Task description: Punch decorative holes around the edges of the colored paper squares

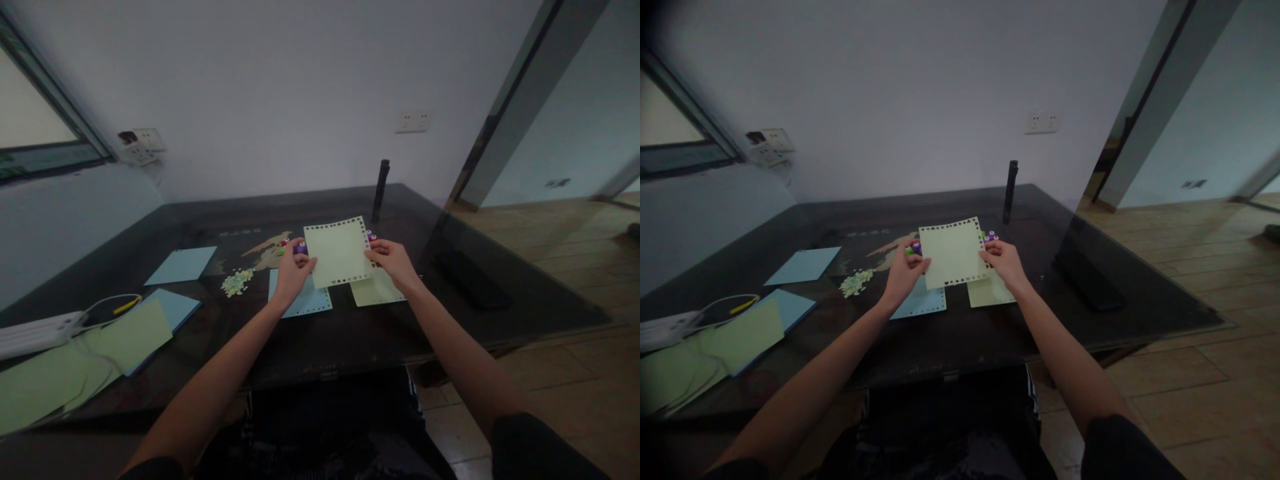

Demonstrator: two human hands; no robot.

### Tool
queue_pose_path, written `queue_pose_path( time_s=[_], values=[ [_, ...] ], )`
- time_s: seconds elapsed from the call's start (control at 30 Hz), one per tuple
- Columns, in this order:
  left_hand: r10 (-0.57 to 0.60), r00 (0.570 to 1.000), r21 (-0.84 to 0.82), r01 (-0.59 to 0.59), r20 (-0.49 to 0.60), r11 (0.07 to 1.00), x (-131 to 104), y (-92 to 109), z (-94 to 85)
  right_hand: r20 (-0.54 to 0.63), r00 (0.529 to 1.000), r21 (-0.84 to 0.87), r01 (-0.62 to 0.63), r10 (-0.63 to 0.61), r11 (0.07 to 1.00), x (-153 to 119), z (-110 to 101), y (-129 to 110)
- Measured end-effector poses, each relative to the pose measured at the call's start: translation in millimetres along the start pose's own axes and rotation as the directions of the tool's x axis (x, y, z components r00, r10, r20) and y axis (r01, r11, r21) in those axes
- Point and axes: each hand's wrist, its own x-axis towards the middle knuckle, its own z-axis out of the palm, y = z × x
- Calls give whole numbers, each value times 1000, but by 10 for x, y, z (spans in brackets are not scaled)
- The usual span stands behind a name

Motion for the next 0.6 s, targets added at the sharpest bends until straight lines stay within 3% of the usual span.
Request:
queue_pose_path(
  time_s=[0.1, 0.27, 0.47, 0.6],
  values=[
    [68, 997, 78, -71, 41, 994, -4, 116, 60, -14, 998, -42, 53, -53, 998, -11, -116, -93],
    [129, 961, 211, -183, 243, 960, 57, 149, 284, -8, 996, -178, 86, -89, 980, -66, -433, -137],
    [8, 925, 396, -170, 379, 902, 32, -14, 689, 7, 998, -408, 57, -60, 911, -201, -818, 116],
    [-51, 911, 485, -169, 409, 858, -42, -47, 818, 25, 999, -522, 40, -31, 852, -274, -923, 313]
  ],
)
